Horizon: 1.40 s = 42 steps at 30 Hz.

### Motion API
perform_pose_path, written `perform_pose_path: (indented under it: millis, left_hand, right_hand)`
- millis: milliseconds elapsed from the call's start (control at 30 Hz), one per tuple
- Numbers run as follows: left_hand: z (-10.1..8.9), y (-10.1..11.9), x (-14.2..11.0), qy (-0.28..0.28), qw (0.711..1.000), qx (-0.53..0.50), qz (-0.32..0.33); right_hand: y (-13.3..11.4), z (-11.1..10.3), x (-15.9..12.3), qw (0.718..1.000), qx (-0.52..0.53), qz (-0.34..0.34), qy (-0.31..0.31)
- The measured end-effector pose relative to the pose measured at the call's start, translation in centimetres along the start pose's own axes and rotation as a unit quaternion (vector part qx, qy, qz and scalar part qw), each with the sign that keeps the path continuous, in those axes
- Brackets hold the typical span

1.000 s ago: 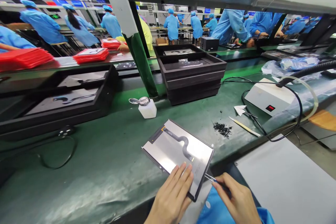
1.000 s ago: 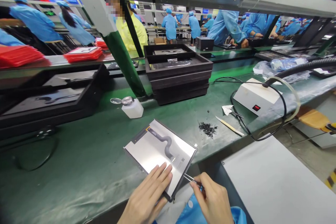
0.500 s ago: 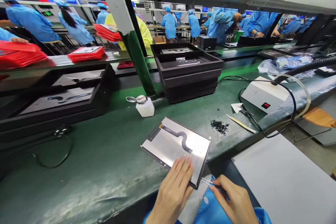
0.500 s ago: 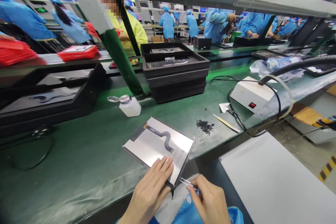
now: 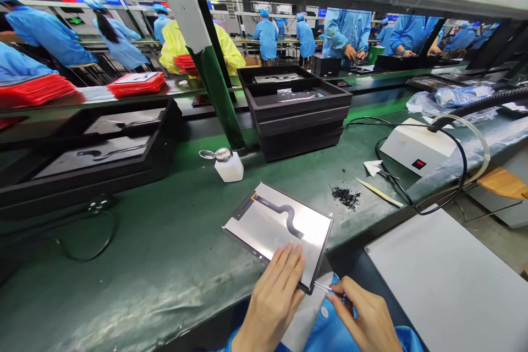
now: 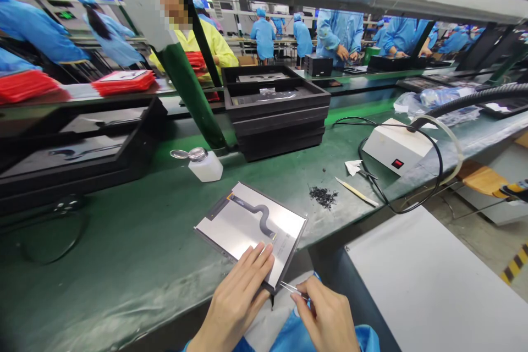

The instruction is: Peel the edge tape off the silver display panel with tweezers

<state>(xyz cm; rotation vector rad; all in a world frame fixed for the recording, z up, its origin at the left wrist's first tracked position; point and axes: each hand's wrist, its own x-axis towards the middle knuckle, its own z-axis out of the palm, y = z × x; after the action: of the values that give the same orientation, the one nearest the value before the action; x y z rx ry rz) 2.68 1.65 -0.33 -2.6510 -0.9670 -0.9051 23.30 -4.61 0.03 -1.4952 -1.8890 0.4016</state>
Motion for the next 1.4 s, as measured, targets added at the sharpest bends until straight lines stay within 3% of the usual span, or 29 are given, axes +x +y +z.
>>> perform_pose_path:
  millis: [1400]
  left_hand:
    - [-0.17, 0.01, 0.25, 0.000, 1.000, 0.010, 0.000]
  right_hand:
    - [-0.14, -0.31, 0.03, 0.999, -0.028, -0.012, -0.016]
